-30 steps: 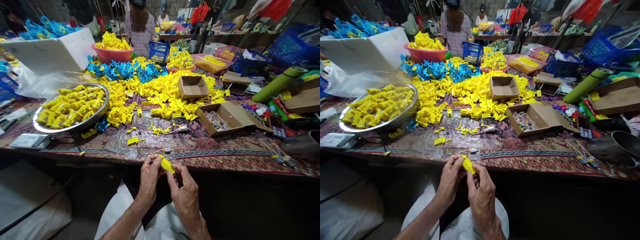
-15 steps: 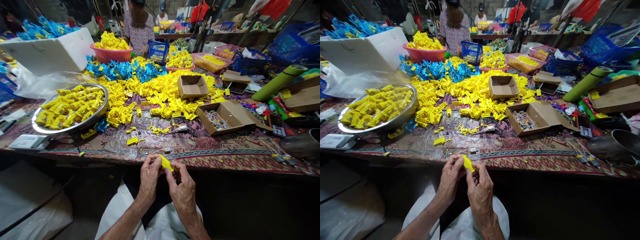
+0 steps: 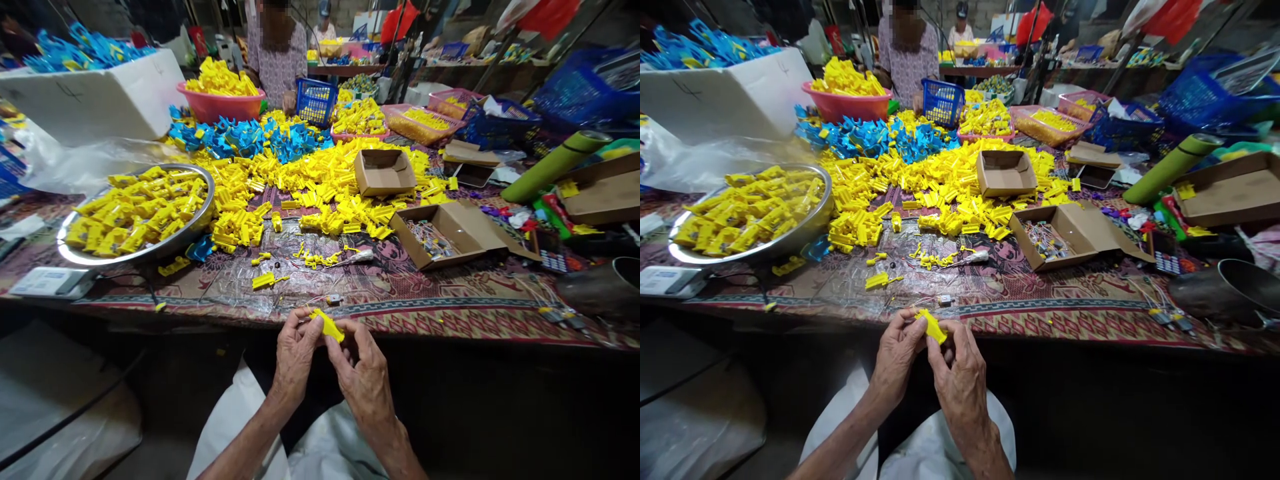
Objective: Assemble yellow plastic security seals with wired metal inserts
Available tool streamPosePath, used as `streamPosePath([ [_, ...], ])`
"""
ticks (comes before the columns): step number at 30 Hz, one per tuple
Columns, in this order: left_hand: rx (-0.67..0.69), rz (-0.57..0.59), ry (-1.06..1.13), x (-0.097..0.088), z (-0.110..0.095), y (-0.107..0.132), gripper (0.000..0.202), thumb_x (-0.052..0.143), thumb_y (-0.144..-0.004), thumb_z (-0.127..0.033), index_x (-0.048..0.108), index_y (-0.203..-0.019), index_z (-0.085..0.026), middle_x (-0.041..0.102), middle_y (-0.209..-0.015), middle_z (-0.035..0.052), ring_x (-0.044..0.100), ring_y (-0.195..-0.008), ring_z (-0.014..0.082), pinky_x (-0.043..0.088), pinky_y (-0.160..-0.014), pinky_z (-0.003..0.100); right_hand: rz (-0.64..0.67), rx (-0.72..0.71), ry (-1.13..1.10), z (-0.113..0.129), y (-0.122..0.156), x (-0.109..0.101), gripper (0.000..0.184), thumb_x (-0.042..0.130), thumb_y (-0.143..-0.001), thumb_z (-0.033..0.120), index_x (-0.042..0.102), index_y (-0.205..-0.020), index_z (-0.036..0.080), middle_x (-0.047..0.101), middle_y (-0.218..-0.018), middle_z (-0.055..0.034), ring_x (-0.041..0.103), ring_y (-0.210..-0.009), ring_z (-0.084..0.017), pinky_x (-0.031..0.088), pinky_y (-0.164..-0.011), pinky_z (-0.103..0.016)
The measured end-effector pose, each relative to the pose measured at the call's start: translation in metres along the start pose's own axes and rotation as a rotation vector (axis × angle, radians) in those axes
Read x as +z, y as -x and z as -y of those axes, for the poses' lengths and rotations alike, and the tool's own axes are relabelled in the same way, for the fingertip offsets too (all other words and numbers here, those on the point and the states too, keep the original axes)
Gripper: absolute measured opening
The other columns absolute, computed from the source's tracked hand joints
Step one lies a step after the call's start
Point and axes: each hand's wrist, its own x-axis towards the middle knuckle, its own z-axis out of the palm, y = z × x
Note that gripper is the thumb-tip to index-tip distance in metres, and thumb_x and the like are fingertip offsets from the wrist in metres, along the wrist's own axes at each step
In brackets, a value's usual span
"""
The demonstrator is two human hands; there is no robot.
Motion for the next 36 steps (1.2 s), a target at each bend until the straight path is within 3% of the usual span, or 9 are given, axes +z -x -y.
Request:
streamPosePath([
  [5,0.002,0.029,0.051,-0.001,-0.001,0.0,0.031,0.071,-0.082,-0.035,0.053,-0.101,-0.019,0.075,-0.086,0.0038,0.072,-0.08,0.0177,0.055,-0.074,0.027,0.057,0.082,-0.078,0.004,-0.007,-0.003,0.018,0.057,-0.091,0.035,0.06,-0.1,0.02,0.063,-0.098,-0.0064,0.061,-0.081,-0.017,0.051,-0.066,-0.026],
  [11,0.013,0.051,0.084,-0.003,-0.001,0.0,0.031,0.072,-0.08,-0.035,0.054,-0.1,-0.019,0.075,-0.09,0.0046,0.073,-0.082,0.0187,0.056,-0.077,0.03,0.201,0.316,-0.335,0.002,-0.013,-0.002,0.026,0.059,-0.088,0.043,0.06,-0.098,0.019,0.067,-0.08,-0.0025,0.06,-0.06,-0.014,0.047,-0.051,-0.023],
  [17,0.011,0.059,0.077,-0.005,0.0,0.0,0.032,0.074,-0.078,-0.036,0.056,-0.099,-0.019,0.075,-0.091,0.0052,0.073,-0.084,0.0194,0.056,-0.081,0.032,0.156,0.273,-0.312,0.004,-0.018,-0.005,0.021,0.062,-0.084,0.039,0.063,-0.085,0.018,0.066,-0.07,-0.0009,0.057,-0.055,-0.013,0.046,-0.05,-0.023],
  [26,0.019,0.078,0.088,-0.003,0.001,0.003,0.028,0.073,-0.08,-0.033,0.057,-0.099,-0.02,0.074,-0.091,0.003,0.071,-0.084,0.0164,0.054,-0.082,0.029,0.16,0.24,-0.29,0.007,-0.019,-0.011,0.02,0.062,-0.085,0.039,0.063,-0.084,0.018,0.07,-0.078,-0.0038,0.063,-0.065,-0.016,0.051,-0.062,-0.026],
  [36,0.024,0.094,0.027,-0.004,-0.001,0.002,0.026,0.071,-0.081,-0.034,0.057,-0.098,-0.02,0.073,-0.087,0.0019,0.071,-0.08,0.0162,0.054,-0.079,0.028,0.161,0.233,-0.289,0.004,-0.018,-0.01,0.023,0.062,-0.086,0.041,0.063,-0.082,0.018,0.068,-0.075,-0.0027,0.059,-0.063,-0.015,0.049,-0.059,-0.026],
])
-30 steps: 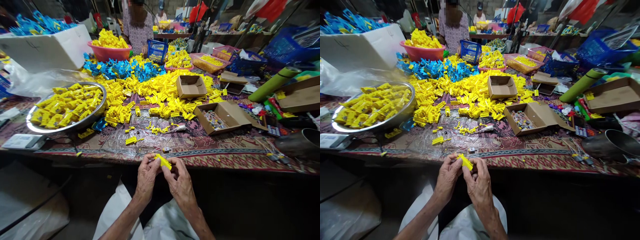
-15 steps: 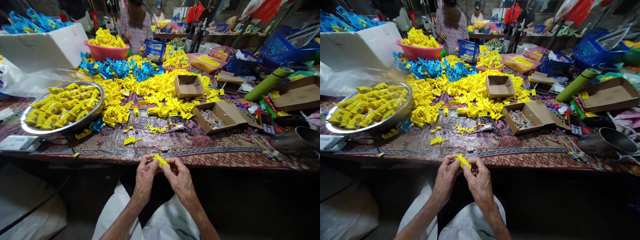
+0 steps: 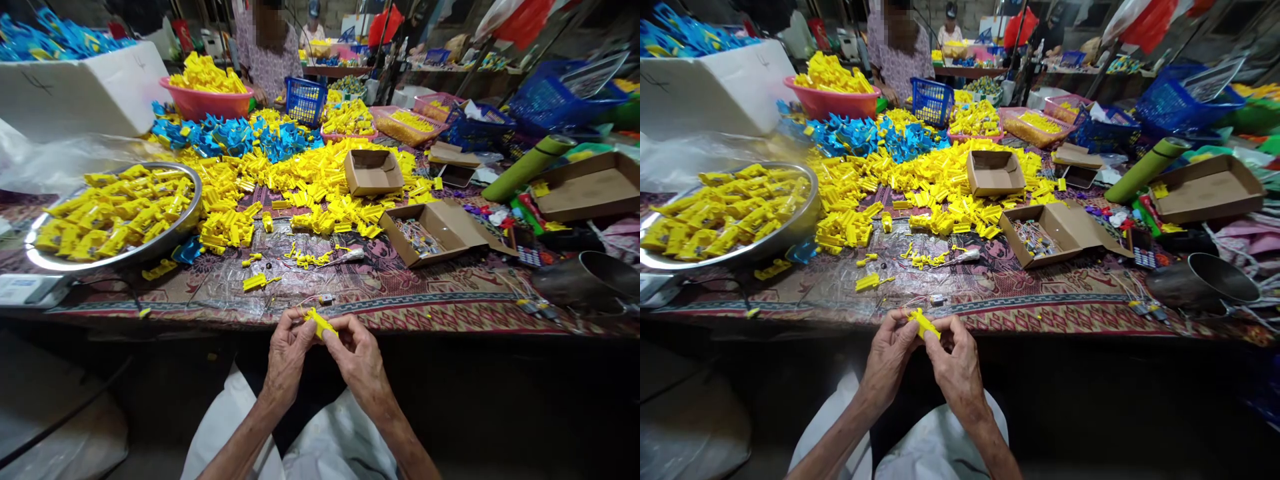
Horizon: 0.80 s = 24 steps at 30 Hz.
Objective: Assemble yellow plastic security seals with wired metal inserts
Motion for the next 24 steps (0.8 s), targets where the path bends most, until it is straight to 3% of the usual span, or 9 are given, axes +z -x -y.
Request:
streamPosePath([
  [10,0.034,0.02,-0.001,-0.0031,-0.0008,-0.0011,0.024,0.067,-0.085,-0.031,0.056,-0.102,-0.02,0.073,-0.092,0.0033,0.07,-0.084,0.016,0.054,-0.08,0.028,0.079,0.035,-0.177,-0.0002,-0.0066,-0.0017,0.024,0.066,-0.082,0.043,0.061,-0.083,0.019,0.07,-0.08,-0.004,0.067,-0.073,-0.019,0.054,-0.067,-0.029],
  [17,0.055,0.022,-0.042,-0.0021,0.0004,-0.0007,0.026,0.067,-0.085,-0.033,0.055,-0.103,-0.019,0.073,-0.095,0.0054,0.07,-0.086,0.0181,0.053,-0.081,0.031,0.013,-0.044,0.019,0.0018,-0.0026,0.0017,0.019,0.06,-0.088,0.038,0.059,-0.081,0.019,0.068,-0.082,-0.0046,0.064,-0.076,-0.019,0.053,-0.073,-0.031],
  [24,0.063,0.032,-0.144,-0.0058,-0.0045,-0.0044,0.024,0.066,-0.085,-0.034,0.056,-0.101,-0.02,0.073,-0.091,0.0035,0.07,-0.083,0.0173,0.054,-0.078,0.03,0.083,-0.002,0.021,0.0028,-0.0053,-0.001,0.019,0.058,-0.089,0.038,0.058,-0.086,0.02,0.068,-0.086,-0.0048,0.063,-0.081,-0.02,0.051,-0.078,-0.032],
])
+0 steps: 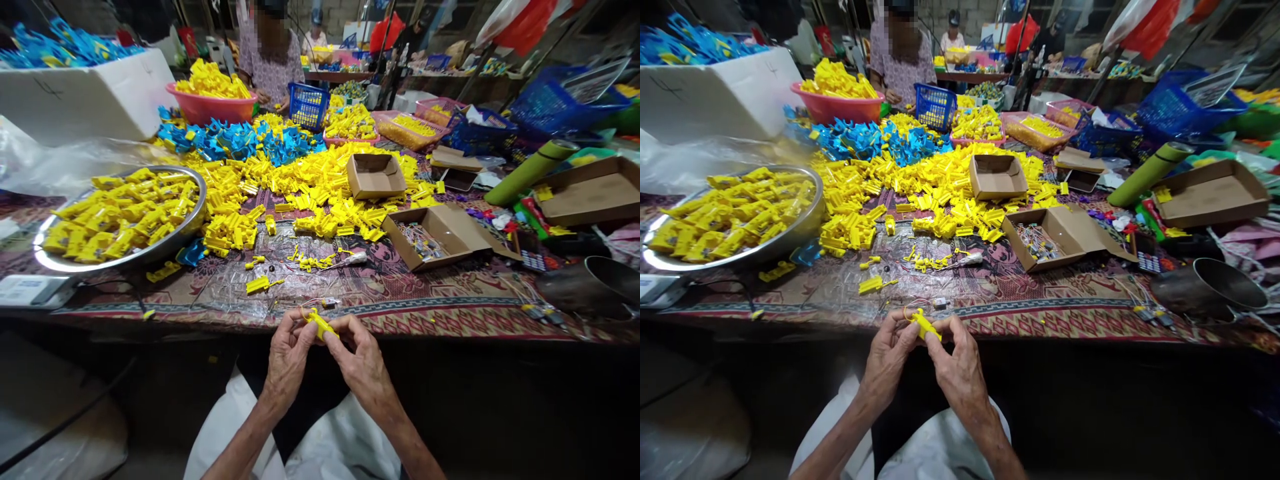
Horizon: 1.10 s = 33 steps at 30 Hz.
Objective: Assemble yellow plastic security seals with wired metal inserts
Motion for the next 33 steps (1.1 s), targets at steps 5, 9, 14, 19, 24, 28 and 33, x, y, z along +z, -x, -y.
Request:
streamPosePath([
  [5,0.055,0.065,-0.07,-0.004,-0.005,-0.002,0.017,0.064,-0.087,-0.031,0.059,-0.1,-0.02,0.071,-0.094,0.0018,0.068,-0.084,0.0154,0.054,-0.078,0.028,0.06,-0.053,0.042,0.008,-0.003,-0.004,0.015,0.059,-0.089,0.036,0.059,-0.095,0.022,0.067,-0.093,-0.0041,0.063,-0.087,-0.02,0.049,-0.079,-0.031],
  [9,0.08,0.113,-0.133,-0.008,-0.01,-0.004,0.015,0.066,-0.086,-0.029,0.064,-0.097,-0.019,0.068,-0.09,0.0009,0.064,-0.079,0.0135,0.053,-0.073,0.025,0.107,-0.118,0.124,0.01,-0.006,-0.006,0.011,0.06,-0.087,0.027,0.063,-0.097,0.023,0.067,-0.098,-0.0043,0.061,-0.094,-0.021,0.048,-0.083,-0.033],
  [14,0.101,0.125,-0.237,-0.013,-0.018,-0.005,0.03,0.07,-0.083,-0.029,0.066,-0.111,-0.022,0.069,-0.1,0.0036,0.065,-0.089,0.0168,0.053,-0.081,0.028,0.167,0.047,-0.233,-0.001,-0.018,-0.004,0.02,0.07,-0.081,0.036,0.062,-0.09,0.02,0.067,-0.086,-0.0014,0.063,-0.081,-0.017,0.049,-0.074,-0.029],
  [19,0.199,0.075,-0.396,-0.014,-0.024,0.0,0.03,0.068,-0.084,-0.027,0.068,-0.114,-0.024,0.066,-0.117,0.0072,0.065,-0.103,0.0217,0.053,-0.09,0.033,0.159,0.108,-0.563,-0.011,-0.022,0.008,0.024,0.072,-0.082,0.036,0.06,-0.095,0.021,0.065,-0.08,0.0025,0.059,-0.071,-0.012,0.045,-0.065,-0.022],
  [24,0.251,0.049,-0.497,-0.015,-0.03,0.001,0.021,0.063,-0.086,-0.024,0.071,-0.106,-0.022,0.068,-0.102,0.006,0.067,-0.091,0.0189,0.056,-0.081,0.031,0.154,0.102,-0.66,-0.012,-0.019,0.017,0.036,0.073,-0.083,0.032,0.054,-0.112,0.025,0.069,-0.099,-0.0011,0.063,-0.086,-0.014,0.048,-0.072,-0.023],
  [28,0.345,0.026,-0.637,-0.015,-0.035,0.001,0.017,0.063,-0.085,-0.019,0.072,-0.1,-0.021,0.069,-0.096,0.0048,0.065,-0.089,0.018,0.053,-0.077,0.029,0.154,0.115,-0.661,-0.012,-0.017,0.019,0.041,0.072,-0.084,0.033,0.051,-0.119,0.027,0.068,-0.103,-0.0024,0.065,-0.089,-0.016,0.049,-0.075,-0.026],
  [33,0.453,0.032,-0.747,-0.016,-0.035,0.001,0.024,0.061,-0.084,-0.013,0.071,-0.103,-0.023,0.068,-0.094,0.0036,0.062,-0.085,0.0158,0.05,-0.077,0.028,0.148,0.106,-0.72,-0.014,-0.016,0.02,0.039,0.073,-0.083,0.031,0.054,-0.117,0.029,0.068,-0.104,-0.0002,0.064,-0.092,-0.015,0.049,-0.082,-0.026],
])
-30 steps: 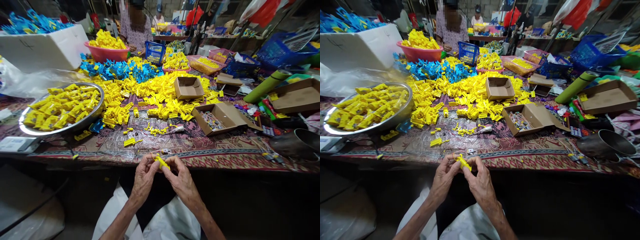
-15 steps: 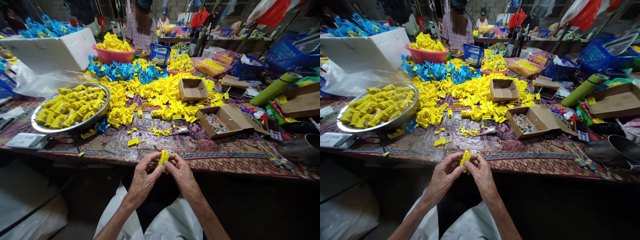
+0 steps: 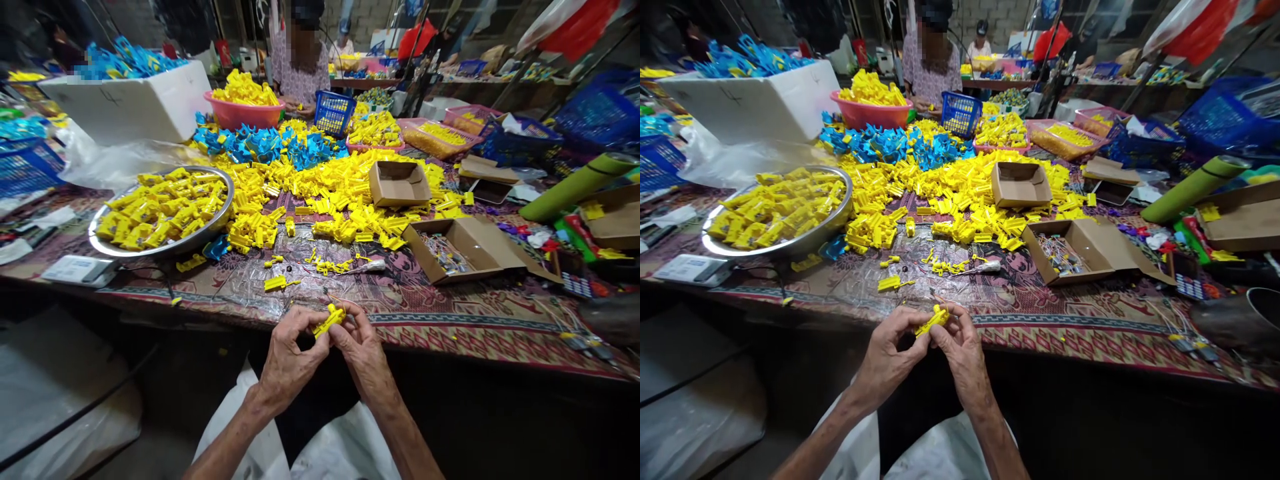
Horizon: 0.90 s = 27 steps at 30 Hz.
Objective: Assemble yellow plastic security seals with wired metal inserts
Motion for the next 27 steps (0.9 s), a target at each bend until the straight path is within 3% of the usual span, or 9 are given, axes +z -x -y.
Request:
streamPosePath([
  [4,0.005,0.011,-0.006,0.001,0.003,0.003,0.031,0.06,-0.084,-0.012,0.071,-0.111,-0.025,0.066,-0.095,0.0037,0.061,-0.084,0.0155,0.05,-0.072,0.025,0.015,0.021,-0.07,0.0,-0.001,0.002,0.037,0.074,-0.082,0.031,0.057,-0.115,0.028,0.067,-0.103,0.0003,0.063,-0.093,-0.014,0.049,-0.086,-0.027],
  [9,0.02,-0.016,-0.005,0.003,-0.003,0.004,0.031,0.061,-0.082,-0.01,0.073,-0.107,-0.024,0.064,-0.091,0.0039,0.06,-0.08,0.0153,0.049,-0.07,0.024,0.028,0.019,-0.136,0.004,0.002,0.007,0.032,0.073,-0.081,0.034,0.057,-0.108,0.027,0.067,-0.096,0.0001,0.065,-0.088,-0.016,0.051,-0.082,-0.029],
  [13,0.049,-0.065,-0.032,0.007,-0.012,0.005,0.024,0.061,-0.082,-0.011,0.075,-0.099,-0.022,0.06,-0.082,0.0029,0.056,-0.071,0.0143,0.048,-0.067,0.025,0.026,-0.007,-0.135,0.007,0.006,0.011,0.027,0.071,-0.082,0.036,0.056,-0.103,0.026,0.067,-0.093,-0.0009,0.066,-0.085,-0.018,0.053,-0.079,-0.031],
  [18,0.064,-0.094,-0.028,0.011,-0.009,0.008,0.025,0.061,-0.083,-0.012,0.075,-0.1,-0.024,0.062,-0.086,0.004,0.058,-0.077,0.0161,0.048,-0.071,0.027,0.031,-0.001,-0.062,0.008,0.003,0.008,0.027,0.07,-0.081,0.038,0.055,-0.1,0.027,0.068,-0.093,-0.0013,0.067,-0.087,-0.02,0.054,-0.08,-0.034],
  [21,-0.035,-0.105,0.05,0.011,-0.006,0.007,0.023,0.063,-0.083,-0.017,0.075,-0.102,-0.024,0.065,-0.093,0.005,0.061,-0.083,0.0172,0.049,-0.076,0.028,0.024,0.005,-0.028,0.009,-0.001,0.006,0.032,0.071,-0.081,0.037,0.056,-0.107,0.027,0.068,-0.099,-0.0018,0.066,-0.092,-0.019,0.052,-0.087,-0.034],
  [24,-0.278,-0.111,0.3,0.01,-0.005,0.003,0.018,0.066,-0.083,-0.027,0.073,-0.098,-0.02,0.07,-0.096,0.0057,0.064,-0.087,0.0193,0.051,-0.078,0.029,0.001,0.021,-0.026,0.009,-0.002,0.007,0.044,0.072,-0.082,0.034,0.051,-0.119,0.028,0.068,-0.108,-0.0028,0.066,-0.097,-0.018,0.052,-0.088,-0.032],
  [27,-0.473,-0.098,0.524,0.009,-0.006,0.0,0.025,0.069,-0.08,-0.033,0.071,-0.099,-0.017,0.074,-0.093,0.0054,0.066,-0.083,0.0185,0.052,-0.077,0.029,-0.032,0.013,0.023,0.009,0.0,0.01,0.046,0.072,-0.081,0.035,0.049,-0.12,0.026,0.069,-0.111,-0.0045,0.066,-0.098,-0.018,0.053,-0.088,-0.032],
])
